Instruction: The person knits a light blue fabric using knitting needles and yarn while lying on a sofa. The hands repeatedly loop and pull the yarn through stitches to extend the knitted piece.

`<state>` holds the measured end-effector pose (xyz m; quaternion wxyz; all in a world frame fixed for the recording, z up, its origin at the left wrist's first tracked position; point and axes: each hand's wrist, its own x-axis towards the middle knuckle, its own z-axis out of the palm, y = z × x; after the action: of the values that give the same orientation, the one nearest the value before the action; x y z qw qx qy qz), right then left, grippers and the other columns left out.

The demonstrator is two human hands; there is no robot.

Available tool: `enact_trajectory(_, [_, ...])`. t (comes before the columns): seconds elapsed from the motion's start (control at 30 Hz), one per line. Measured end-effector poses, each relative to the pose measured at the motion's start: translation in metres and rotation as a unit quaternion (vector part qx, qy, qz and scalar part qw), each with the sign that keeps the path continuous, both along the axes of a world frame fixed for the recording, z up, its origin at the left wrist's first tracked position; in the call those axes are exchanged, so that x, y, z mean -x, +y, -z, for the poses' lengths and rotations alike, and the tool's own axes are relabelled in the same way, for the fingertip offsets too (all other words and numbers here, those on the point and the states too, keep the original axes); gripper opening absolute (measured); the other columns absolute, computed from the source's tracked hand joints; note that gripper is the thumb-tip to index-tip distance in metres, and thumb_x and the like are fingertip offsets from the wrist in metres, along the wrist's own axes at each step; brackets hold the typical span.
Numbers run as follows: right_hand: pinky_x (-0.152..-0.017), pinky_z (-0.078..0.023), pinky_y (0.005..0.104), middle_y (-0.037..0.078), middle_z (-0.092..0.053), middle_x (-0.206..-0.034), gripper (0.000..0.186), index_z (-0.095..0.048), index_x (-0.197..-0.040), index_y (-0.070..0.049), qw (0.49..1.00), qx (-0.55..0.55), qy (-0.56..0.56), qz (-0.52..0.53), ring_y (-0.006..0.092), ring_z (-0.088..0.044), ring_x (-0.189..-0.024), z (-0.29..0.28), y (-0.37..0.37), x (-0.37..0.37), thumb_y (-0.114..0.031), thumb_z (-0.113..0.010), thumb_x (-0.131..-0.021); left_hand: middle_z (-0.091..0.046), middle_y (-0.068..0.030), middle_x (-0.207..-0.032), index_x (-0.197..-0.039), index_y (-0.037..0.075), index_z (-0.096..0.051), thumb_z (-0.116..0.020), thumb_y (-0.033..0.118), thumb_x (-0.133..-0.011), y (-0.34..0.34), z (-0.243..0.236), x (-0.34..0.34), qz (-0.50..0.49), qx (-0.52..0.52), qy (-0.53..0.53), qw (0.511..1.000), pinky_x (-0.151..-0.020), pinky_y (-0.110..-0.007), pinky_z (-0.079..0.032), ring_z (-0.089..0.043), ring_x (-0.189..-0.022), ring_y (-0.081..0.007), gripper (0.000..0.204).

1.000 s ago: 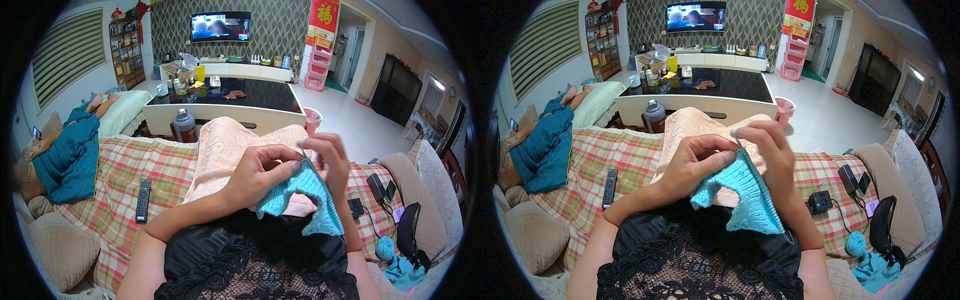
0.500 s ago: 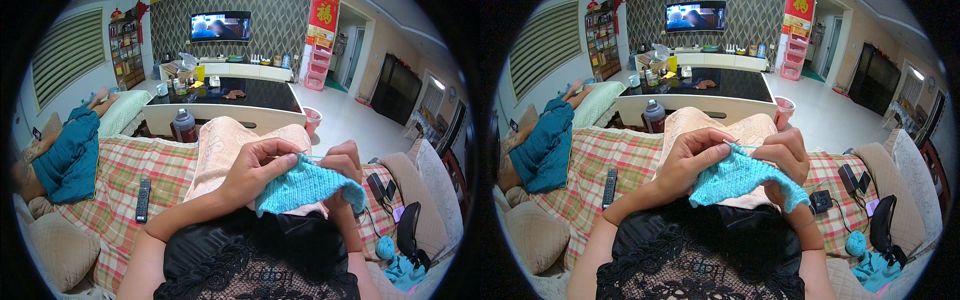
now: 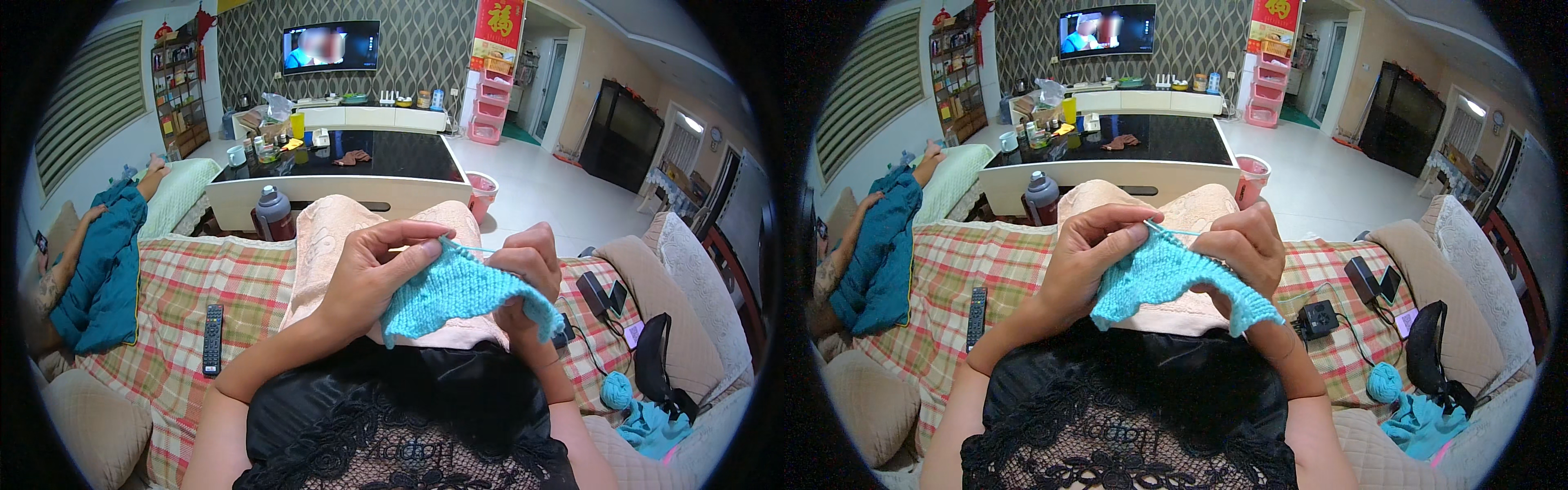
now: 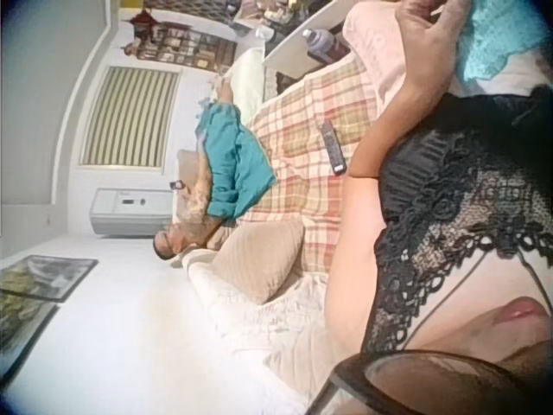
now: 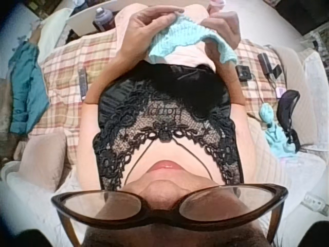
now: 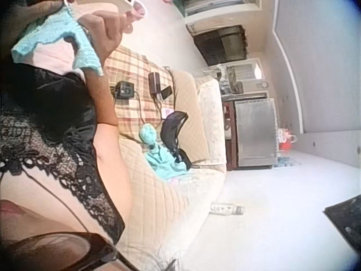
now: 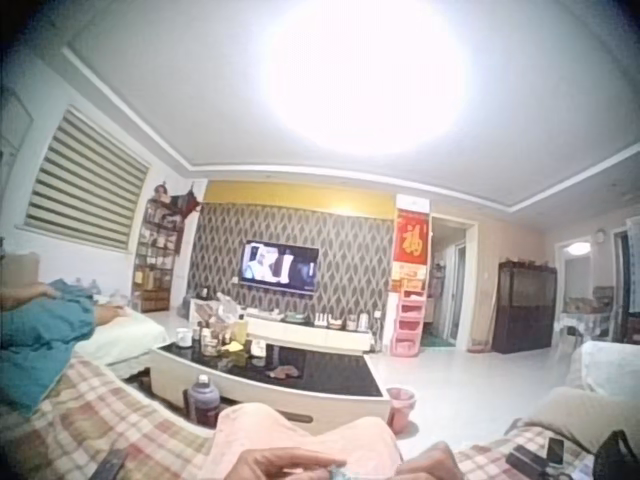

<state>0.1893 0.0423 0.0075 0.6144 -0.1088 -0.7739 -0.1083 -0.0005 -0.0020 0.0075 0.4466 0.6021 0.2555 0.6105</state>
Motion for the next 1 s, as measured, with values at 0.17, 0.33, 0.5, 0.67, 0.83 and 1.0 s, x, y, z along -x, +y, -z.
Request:
enact_trajectory(0.17, [-0.056,-0.036,0.0270,-0.002,-0.049,-0.070,0.038,-0.061,-0.074,-0.013,1.000,-0.011,-0.003,0.009,0.0149,-0.044,-0.065,0.001,0.001,0.003,-0.051,-0.066,-0.070,-0.066,-0.0075,-0.095,-0.106,0.001,-0.064,-0.061,0.012,-0.087,-0.002,0.000,0.002,-0.013,0.001,-0.005,1.000,-0.071,-0.020,-0.049,-0.059,-0.080,-0.0064,0.022])
enact_trajectory(0.33, [-0.056,-0.035,0.0276,-0.001,-0.050,-0.070,0.035,-0.061,-0.073,-0.013,0.999,-0.041,-0.001,0.034,0.0151,-0.043,-0.065,-0.001,-0.003,0.003,-0.048,-0.065,-0.074,-0.065,-0.0065,-0.092,-0.102,0.000,-0.063,-0.061,0.012,-0.087,-0.004,0.000,0.000,-0.020,0.008,-0.018,1.000,-0.070,-0.020,-0.049,-0.059,-0.078,-0.0064,0.019])
enact_trajectory(0.5, [-0.056,-0.037,0.0292,0.001,-0.051,-0.072,0.036,-0.061,-0.078,-0.013,0.985,-0.089,-0.021,0.145,0.0171,-0.047,-0.068,0.000,-0.010,0.004,-0.046,-0.072,-0.068,-0.064,-0.0067,-0.092,-0.099,0.000,-0.063,-0.061,0.010,-0.087,-0.004,0.000,-0.002,0.006,0.019,-0.020,1.000,-0.072,-0.021,-0.050,-0.059,-0.079,-0.0070,0.016])
enact_trajectory(0.67, [-0.070,-0.047,0.0347,0.010,-0.054,-0.085,0.038,-0.058,-0.085,-0.008,0.978,0.182,-0.077,0.063,0.0272,-0.057,-0.085,-0.004,-0.001,0.022,-0.036,-0.076,-0.067,-0.064,-0.0069,-0.093,-0.102,-0.001,-0.063,-0.062,0.008,-0.085,-0.006,0.001,-0.001,0.031,0.011,0.027,0.999,-0.075,-0.023,-0.049,-0.059,-0.081,-0.0090,0.019])
enact_trajectory(0.83, [-0.067,-0.048,0.0311,0.007,-0.055,-0.085,0.038,-0.065,-0.092,-0.008,0.997,0.060,-0.035,0.033,0.0208,-0.057,-0.083,-0.009,-0.008,0.019,-0.030,-0.079,-0.064,-0.063,-0.0060,-0.090,-0.104,-0.001,-0.061,-0.060,0.011,-0.087,-0.007,-0.001,0.001,0.003,0.002,0.035,0.999,-0.074,-0.021,-0.048,-0.058,-0.081,-0.0075,0.020])
enact_trajectory(1.0, [-0.056,-0.042,0.0254,0.003,-0.053,-0.077,0.034,-0.070,-0.090,-0.011,0.998,0.016,-0.016,0.059,0.0133,-0.052,-0.068,0.002,-0.004,0.006,-0.039,-0.073,-0.072,-0.062,-0.0044,-0.088,-0.108,0.000,-0.057,-0.059,0.013,-0.088,-0.005,-0.002,0.002,-0.009,-0.014,0.003,1.000,-0.073,-0.020,-0.047,-0.057,-0.080,-0.0066,0.023])
